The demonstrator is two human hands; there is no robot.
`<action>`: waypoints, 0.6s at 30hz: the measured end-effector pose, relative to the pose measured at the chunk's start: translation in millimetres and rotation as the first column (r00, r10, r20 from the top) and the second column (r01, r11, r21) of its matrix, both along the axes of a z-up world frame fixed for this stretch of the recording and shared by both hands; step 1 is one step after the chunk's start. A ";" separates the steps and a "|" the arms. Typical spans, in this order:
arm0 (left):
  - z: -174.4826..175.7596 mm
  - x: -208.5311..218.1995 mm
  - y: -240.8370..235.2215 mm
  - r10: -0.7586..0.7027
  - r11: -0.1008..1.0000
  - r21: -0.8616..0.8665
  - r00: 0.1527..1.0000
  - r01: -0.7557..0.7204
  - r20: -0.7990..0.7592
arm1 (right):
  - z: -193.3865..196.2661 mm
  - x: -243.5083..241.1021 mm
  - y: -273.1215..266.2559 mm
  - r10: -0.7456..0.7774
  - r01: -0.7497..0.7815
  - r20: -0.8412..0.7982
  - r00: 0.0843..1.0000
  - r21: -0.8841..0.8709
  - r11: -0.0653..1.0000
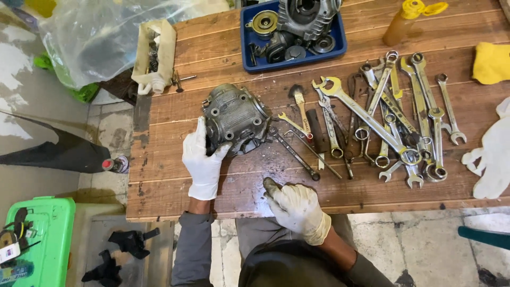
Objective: Using wrenches to remove bolts and disassemble a motorcycle engine component on a workbench.
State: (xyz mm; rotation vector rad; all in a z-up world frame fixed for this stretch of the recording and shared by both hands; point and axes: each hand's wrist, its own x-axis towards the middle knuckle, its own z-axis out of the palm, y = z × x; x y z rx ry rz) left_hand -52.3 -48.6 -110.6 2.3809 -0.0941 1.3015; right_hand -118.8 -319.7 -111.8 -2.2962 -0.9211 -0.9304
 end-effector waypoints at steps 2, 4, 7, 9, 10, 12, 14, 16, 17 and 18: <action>-3.9 -0.7 1.2 0.006 1.000 0.009 1.000 -0.006 -0.004 | -1.8 -1.1 0.0 0.016 -0.015 -0.008 1.000 0.006 1.000; -8.6 1.8 2.3 0.012 1.000 0.021 1.000 -0.012 0.023 | -2.3 -1.1 1.7 0.004 -0.004 -0.012 1.000 0.032 0.999; -7.4 1.4 1.5 0.016 1.000 0.017 0.999 -0.017 0.034 | -8.0 -0.9 3.7 -0.044 0.044 0.019 0.999 -0.010 0.999; -6.4 1.8 0.8 0.002 1.000 0.015 0.999 -0.002 0.039 | -2.0 -1.2 1.5 -0.030 0.030 -0.010 0.999 -0.002 1.000; -5.5 2.2 0.7 -0.008 1.000 0.016 0.999 0.007 0.046 | 1.1 -1.1 0.6 -0.012 0.012 -0.038 0.999 0.009 1.000; -3.9 1.0 -0.5 -0.017 1.000 0.006 0.999 0.017 0.051 | -1.8 -1.3 2.1 -0.032 0.032 -0.034 0.999 -0.001 0.999; -4.7 1.1 -0.6 -0.032 0.999 -0.003 0.998 0.032 0.056 | -5.0 -0.9 2.6 -0.058 0.057 -0.030 0.998 -0.010 0.998; -7.9 1.6 1.4 -0.026 1.000 -0.004 0.998 0.026 0.052 | -8.3 0.5 2.8 -0.013 0.016 -0.067 0.998 0.030 0.999; -8.0 1.3 0.8 -0.030 1.000 -0.001 0.998 0.030 0.053 | -7.9 0.2 2.5 -0.017 0.020 -0.066 0.998 0.033 0.999; -8.1 1.1 0.8 -0.024 1.000 0.005 0.998 0.024 0.049 | -7.3 0.0 2.6 -0.028 0.030 -0.056 0.998 0.026 0.999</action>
